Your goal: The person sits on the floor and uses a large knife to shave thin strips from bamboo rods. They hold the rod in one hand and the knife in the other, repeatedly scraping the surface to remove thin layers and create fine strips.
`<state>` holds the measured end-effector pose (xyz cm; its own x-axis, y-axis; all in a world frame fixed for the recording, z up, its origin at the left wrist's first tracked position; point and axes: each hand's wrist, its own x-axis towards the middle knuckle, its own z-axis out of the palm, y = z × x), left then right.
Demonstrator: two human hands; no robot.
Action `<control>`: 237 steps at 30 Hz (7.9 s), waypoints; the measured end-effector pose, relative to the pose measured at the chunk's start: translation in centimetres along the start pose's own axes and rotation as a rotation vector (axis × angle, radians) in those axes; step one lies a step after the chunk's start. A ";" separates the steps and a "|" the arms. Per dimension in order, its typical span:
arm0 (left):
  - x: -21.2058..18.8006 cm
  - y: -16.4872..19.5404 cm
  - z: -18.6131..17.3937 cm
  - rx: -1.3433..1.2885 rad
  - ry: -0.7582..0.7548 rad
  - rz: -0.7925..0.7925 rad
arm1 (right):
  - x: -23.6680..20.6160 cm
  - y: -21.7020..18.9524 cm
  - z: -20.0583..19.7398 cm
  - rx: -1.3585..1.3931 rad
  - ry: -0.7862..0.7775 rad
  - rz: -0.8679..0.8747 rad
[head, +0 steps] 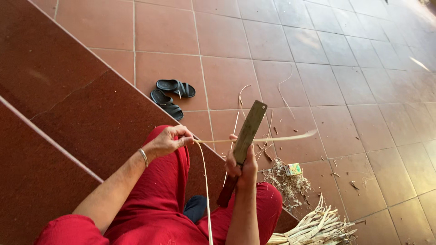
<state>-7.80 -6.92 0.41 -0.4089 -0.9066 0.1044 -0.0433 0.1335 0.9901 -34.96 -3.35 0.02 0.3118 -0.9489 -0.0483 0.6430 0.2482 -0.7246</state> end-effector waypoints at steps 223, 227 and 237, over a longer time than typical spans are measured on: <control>-10.8 -0.6 -3.3 0.643 -0.165 -0.501 | -6.3 2.8 -3.3 -0.197 0.283 -0.036; -7.2 0.0 2.8 0.621 -0.062 0.145 | -6.0 3.9 -1.5 -0.225 0.238 0.033; -3.8 -2.2 7.1 -0.135 -0.192 -0.288 | -6.7 2.9 -1.4 -0.158 0.215 0.012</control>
<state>-12.67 -0.93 -2.86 -0.5613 -0.8061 -0.1875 -0.0658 -0.1823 0.9810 -36.17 3.50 -2.71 0.1520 -0.9699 -0.1900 0.5180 0.2419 -0.8205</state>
